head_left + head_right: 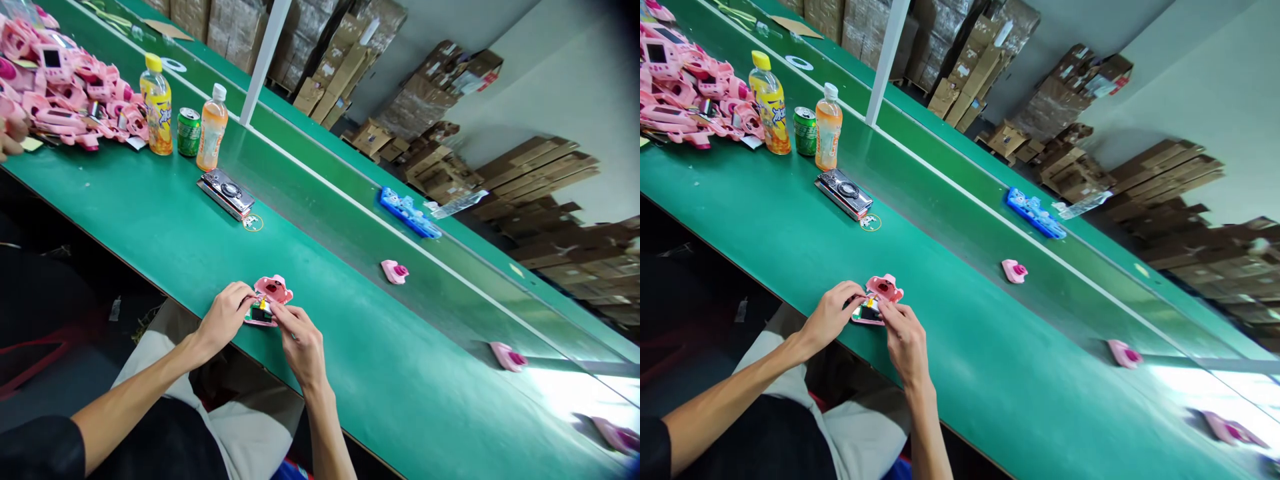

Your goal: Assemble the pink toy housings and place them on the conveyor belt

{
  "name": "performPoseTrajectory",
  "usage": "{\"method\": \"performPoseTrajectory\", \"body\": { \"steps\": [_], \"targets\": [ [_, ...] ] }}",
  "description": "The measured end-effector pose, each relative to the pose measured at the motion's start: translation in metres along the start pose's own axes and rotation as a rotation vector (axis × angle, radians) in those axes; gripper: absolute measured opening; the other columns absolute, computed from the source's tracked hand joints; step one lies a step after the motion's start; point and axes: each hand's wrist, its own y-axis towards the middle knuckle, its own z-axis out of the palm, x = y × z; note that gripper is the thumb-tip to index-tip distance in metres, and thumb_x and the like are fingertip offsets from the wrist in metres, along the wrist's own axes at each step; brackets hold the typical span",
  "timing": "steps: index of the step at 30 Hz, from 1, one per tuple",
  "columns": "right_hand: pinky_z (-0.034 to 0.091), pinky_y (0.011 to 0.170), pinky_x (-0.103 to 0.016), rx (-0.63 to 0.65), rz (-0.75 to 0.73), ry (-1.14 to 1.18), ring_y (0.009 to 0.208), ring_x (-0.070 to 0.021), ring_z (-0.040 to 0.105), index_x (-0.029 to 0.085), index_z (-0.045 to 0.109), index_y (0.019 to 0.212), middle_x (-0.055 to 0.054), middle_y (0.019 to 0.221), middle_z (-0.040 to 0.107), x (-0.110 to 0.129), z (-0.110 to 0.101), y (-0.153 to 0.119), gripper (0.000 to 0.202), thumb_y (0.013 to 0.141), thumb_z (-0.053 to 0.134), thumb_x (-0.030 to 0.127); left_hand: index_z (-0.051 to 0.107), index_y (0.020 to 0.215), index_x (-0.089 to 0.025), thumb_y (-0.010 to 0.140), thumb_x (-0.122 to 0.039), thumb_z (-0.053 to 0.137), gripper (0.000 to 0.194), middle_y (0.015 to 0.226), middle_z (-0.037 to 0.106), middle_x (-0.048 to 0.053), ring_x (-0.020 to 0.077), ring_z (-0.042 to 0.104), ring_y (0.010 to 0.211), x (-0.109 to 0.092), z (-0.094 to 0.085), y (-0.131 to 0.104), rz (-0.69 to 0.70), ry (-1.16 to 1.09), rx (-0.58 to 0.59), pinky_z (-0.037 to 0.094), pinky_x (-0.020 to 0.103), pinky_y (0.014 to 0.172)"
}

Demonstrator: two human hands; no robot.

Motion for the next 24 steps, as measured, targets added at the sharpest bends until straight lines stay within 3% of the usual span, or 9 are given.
{"method": "performPoseTrajectory", "body": {
  "steps": [4, 9, 12, 15, 20, 24],
  "targets": [
    [0.064, 0.086, -0.036, 0.052, -0.124, -0.094, 0.102, -0.0203, 0.070, 0.029, 0.070, 0.130, -0.004, 0.114, 0.076, -0.014, 0.011, -0.008, 0.041, 0.101, 0.047, 0.010, 0.065, 0.089, -0.019, 0.102, -0.021, 0.049, 0.021, 0.096, 0.068, 0.005, 0.0194, 0.062, 0.093, 0.000, 0.000, 0.000, -0.013, 0.011, -0.009, 0.050, 0.033, 0.086],
    [0.062, 0.095, -0.043, 0.153, -0.164, -0.221, 0.112, -0.0234, 0.067, 0.027, 0.065, 0.136, -0.006, 0.122, 0.074, -0.018, 0.013, -0.010, 0.047, 0.100, 0.044, 0.006, 0.065, 0.092, -0.020, 0.104, -0.023, 0.047, 0.021, 0.097, 0.069, 0.005, 0.0197, 0.064, 0.095, -0.001, -0.001, -0.001, -0.003, 0.028, -0.005, 0.052, 0.034, 0.089],
    [0.062, 0.093, -0.043, 0.203, -0.181, -0.240, 0.112, -0.0243, 0.064, 0.024, 0.062, 0.139, -0.007, 0.126, 0.072, -0.010, 0.008, -0.009, 0.052, 0.097, 0.040, 0.003, 0.065, 0.111, -0.019, 0.103, -0.024, 0.049, 0.018, 0.113, 0.069, 0.008, 0.0226, 0.064, 0.109, 0.000, -0.005, -0.006, 0.113, 0.088, 0.078, 0.053, 0.038, 0.097],
    [0.060, 0.095, -0.048, 0.211, -0.172, -0.291, 0.115, -0.0283, 0.060, 0.022, 0.061, 0.141, -0.009, 0.133, 0.068, 0.001, 0.008, -0.010, 0.047, 0.098, 0.046, 0.008, 0.056, 0.136, -0.021, 0.101, -0.024, 0.055, 0.035, 0.132, 0.062, 0.012, 0.0271, 0.058, 0.124, 0.003, -0.011, -0.014, 0.252, 0.216, 0.200, 0.052, 0.045, 0.105],
    [0.055, 0.092, -0.051, -0.006, -0.066, -0.402, 0.117, -0.0317, 0.056, 0.026, 0.067, 0.132, -0.014, 0.148, 0.056, 0.004, 0.026, -0.028, 0.035, 0.097, 0.064, 0.024, 0.059, 0.136, -0.020, 0.101, -0.018, 0.047, 0.037, 0.133, 0.059, 0.016, 0.0308, 0.056, 0.125, 0.003, -0.015, -0.016, 0.341, 0.319, 0.232, 0.054, 0.051, 0.103],
    [0.052, 0.087, -0.048, -0.275, -0.125, -0.463, 0.108, -0.0303, 0.061, 0.027, 0.077, 0.090, -0.008, 0.124, 0.072, -0.009, 0.016, -0.033, 0.010, 0.095, 0.068, 0.027, 0.061, 0.132, -0.019, 0.100, -0.017, 0.049, 0.035, 0.132, 0.060, 0.017, 0.0311, 0.056, 0.124, 0.001, -0.014, -0.015, 0.345, 0.338, 0.224, 0.053, 0.051, 0.103]
  ]
}}
